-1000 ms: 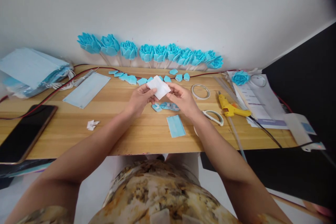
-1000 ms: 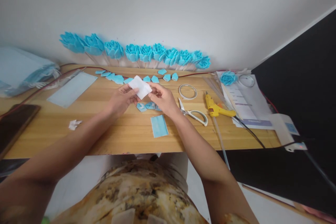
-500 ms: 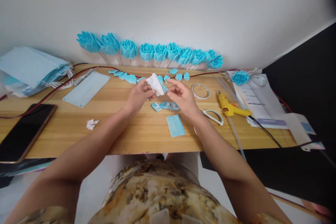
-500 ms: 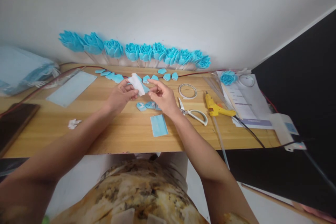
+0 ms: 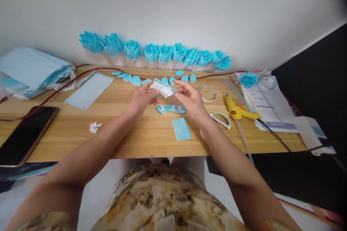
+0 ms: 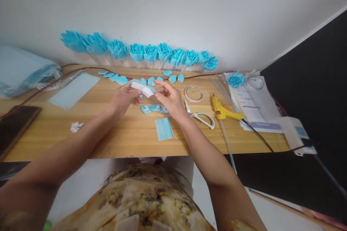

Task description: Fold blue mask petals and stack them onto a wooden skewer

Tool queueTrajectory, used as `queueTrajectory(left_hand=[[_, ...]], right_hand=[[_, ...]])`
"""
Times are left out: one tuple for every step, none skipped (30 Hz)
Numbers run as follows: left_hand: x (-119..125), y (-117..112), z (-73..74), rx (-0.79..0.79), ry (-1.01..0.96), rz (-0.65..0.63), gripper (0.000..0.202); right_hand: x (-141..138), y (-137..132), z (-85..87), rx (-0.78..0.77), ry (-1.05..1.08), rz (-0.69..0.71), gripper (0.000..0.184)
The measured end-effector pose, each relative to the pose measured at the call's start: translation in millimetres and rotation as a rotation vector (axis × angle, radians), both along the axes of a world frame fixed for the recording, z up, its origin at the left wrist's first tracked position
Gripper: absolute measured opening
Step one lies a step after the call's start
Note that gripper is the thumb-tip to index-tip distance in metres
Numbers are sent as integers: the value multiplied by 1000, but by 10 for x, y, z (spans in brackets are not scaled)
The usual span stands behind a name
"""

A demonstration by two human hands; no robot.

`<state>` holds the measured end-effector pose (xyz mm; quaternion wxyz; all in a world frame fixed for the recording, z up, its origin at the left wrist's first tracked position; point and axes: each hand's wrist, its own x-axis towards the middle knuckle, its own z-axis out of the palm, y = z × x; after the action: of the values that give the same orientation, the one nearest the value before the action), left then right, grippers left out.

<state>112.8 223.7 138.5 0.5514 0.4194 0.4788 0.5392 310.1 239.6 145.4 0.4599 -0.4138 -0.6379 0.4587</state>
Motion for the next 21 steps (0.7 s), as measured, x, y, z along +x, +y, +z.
queueTrajectory(left_hand=[[2, -5, 11, -4, -3, 1, 44], [6, -9, 23, -8, -4, 3, 45], [10, -14, 33, -13, -3, 11, 46], [14, -18, 40, -17, -1, 24, 46], [18, -20, 44, -16, 0, 38, 44], [22, -22, 43, -6, 1, 52, 41], [24, -21, 39, 12, -1, 63, 36], [25, -20, 31, 37, -4, 70, 31], [25, -17, 22, 66, -9, 76, 26], [24, -14, 12, 95, -16, 85, 21], [22, -12, 4, 121, -23, 98, 18], [21, -11, -2, 144, -26, 115, 18], [22, -12, -5, 168, -23, 132, 19], [24, -17, -5, 196, -12, 152, 20], [29, -25, -1, 230, 4, 172, 19], [36, -36, 4, 273, 22, 185, 17], [44, -50, 11, 327, 40, 193, 14], [53, -66, 17, 388, 54, 196, 11], [61, -83, 22, 447, 65, 192, 8], [67, -100, 26, 502, 79, 185, 5], [71, -117, 28, 544, 103, 172, 4]], right_hand=[[0, 2, -2, 2, 6, 1, 44], [0, 5, -8, 5, 10, 3, 44], [0, 8, -15, 11, 9, 2, 43], [-1, 10, -25, 18, 5, 0, 43], [-2, 11, -35, 25, -1, -2, 43], [-2, 10, -44, 33, -10, -5, 42], [-1, 7, -51, 39, -19, -5, 42], [0, 2, -54, 45, -27, -2, 41], [3, -3, -53, 51, -31, 3, 40], [6, -8, -48, 55, -30, 9, 39], [10, -11, -42, 55, -18, 12, 37], [13, -11, -36, 44, 8, 13, 36], [17, -8, -31, 19, 42, 11, 35], [19, -2, -29, -22, 79, 8, 36], [21, 6, -32, -79, 115, 11, 38], [21, 16, -38, -147, 145, 25, 42], [19, 25, -46, -216, 168, 49, 46], [17, 32, -56, -279, 183, 82, 51], [14, 37, -64, -331, 195, 120, 56], [11, 39, -70, -367, 206, 157, 59], [8, 38, -73, -385, 214, 193, 62]])
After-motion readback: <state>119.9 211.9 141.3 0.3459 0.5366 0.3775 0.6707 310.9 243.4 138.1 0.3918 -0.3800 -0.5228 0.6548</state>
